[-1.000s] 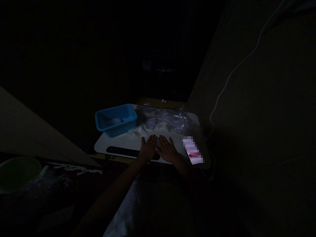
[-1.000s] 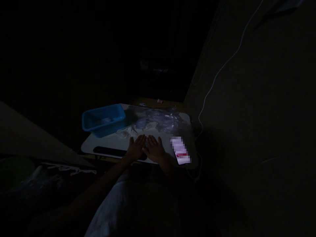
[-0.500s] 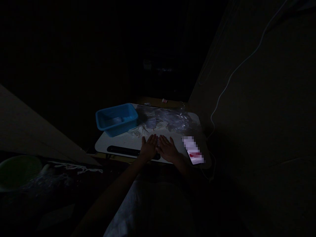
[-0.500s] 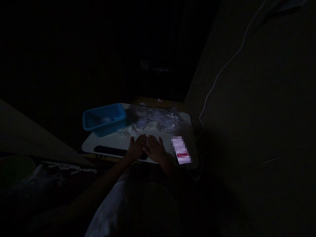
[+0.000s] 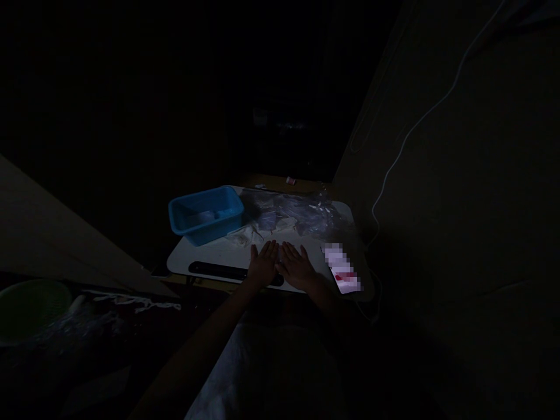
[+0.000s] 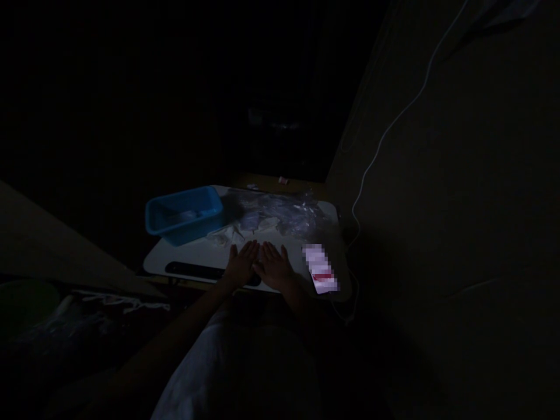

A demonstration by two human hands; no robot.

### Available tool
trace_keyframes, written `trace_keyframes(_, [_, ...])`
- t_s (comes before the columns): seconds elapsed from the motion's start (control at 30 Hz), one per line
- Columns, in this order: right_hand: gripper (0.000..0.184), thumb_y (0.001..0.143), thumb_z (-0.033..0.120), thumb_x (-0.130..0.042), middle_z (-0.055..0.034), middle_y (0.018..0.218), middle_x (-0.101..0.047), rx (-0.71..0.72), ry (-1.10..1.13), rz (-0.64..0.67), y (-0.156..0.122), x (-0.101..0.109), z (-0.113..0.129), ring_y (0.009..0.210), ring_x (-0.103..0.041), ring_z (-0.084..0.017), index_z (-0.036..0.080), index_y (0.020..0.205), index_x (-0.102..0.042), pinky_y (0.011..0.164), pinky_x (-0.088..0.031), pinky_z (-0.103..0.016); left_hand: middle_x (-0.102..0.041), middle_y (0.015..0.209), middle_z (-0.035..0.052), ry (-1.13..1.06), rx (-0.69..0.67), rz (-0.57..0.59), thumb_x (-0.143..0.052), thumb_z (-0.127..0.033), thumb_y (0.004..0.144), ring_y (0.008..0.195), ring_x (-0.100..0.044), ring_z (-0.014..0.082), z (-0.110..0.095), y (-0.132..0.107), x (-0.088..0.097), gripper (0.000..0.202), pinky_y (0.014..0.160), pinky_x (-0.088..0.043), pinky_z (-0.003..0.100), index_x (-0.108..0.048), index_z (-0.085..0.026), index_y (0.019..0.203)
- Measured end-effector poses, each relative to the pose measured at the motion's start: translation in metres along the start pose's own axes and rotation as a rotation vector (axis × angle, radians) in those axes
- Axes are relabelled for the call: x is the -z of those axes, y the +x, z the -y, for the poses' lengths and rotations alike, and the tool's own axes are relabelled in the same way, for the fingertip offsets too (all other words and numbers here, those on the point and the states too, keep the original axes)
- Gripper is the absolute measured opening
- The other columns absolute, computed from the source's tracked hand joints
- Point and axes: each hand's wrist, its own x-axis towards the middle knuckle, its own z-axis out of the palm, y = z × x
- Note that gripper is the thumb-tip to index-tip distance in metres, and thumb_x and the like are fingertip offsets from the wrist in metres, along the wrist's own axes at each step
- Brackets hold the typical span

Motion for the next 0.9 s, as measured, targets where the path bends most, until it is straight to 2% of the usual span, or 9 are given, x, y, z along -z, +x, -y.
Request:
trace_keyframes(0.5, [0.057,0.087,0.046,-0.018,-0.0102,0.139,-0.026,0.000,0.028,0.028,0.0014,-0.0022,-0.0021,0.129,-0.016,-0.019,0.012,0.132,-0.027,0.104,-0.010,-0.042,-0.024,0.139,0.0104,0.006,0.002,0.013,-0.027,-0.022,0.082,0.128,-0.020,0.0250,-0.0015,-0.0004,0.0029,0.051,0.098,-0.014,0.057,-0.027,-0.015,0.133])
trace_keyframes(0.7, [0.062,0.086,0.049,-0.020,-0.0136,0.139,-0.023,-0.051,0.025,0.020,-0.0005,-0.0028,-0.0004,0.130,-0.012,-0.021,0.007,0.131,-0.028,0.104,-0.008,-0.041,-0.023,0.140,0.0094,0.007,0.010,0.003,-0.026,-0.024,0.082,0.128,-0.018,0.0251,-0.0011,-0.0009,-0.0002,0.052,0.098,-0.013,0.057,-0.024,-0.014,0.134])
trace_keyframes(0.9, [0.064,0.086,0.049,-0.021,-0.0153,0.138,-0.024,-0.066,0.018,0.015,-0.0007,-0.0014,0.0003,0.130,-0.015,-0.022,0.006,0.131,-0.028,0.103,-0.009,-0.043,-0.023,0.140,0.0097,0.013,-0.002,-0.015,-0.026,-0.024,0.082,0.128,-0.020,0.0241,0.0006,-0.0008,-0.0023,0.052,0.098,-0.014,0.056,-0.025,-0.014,0.133])
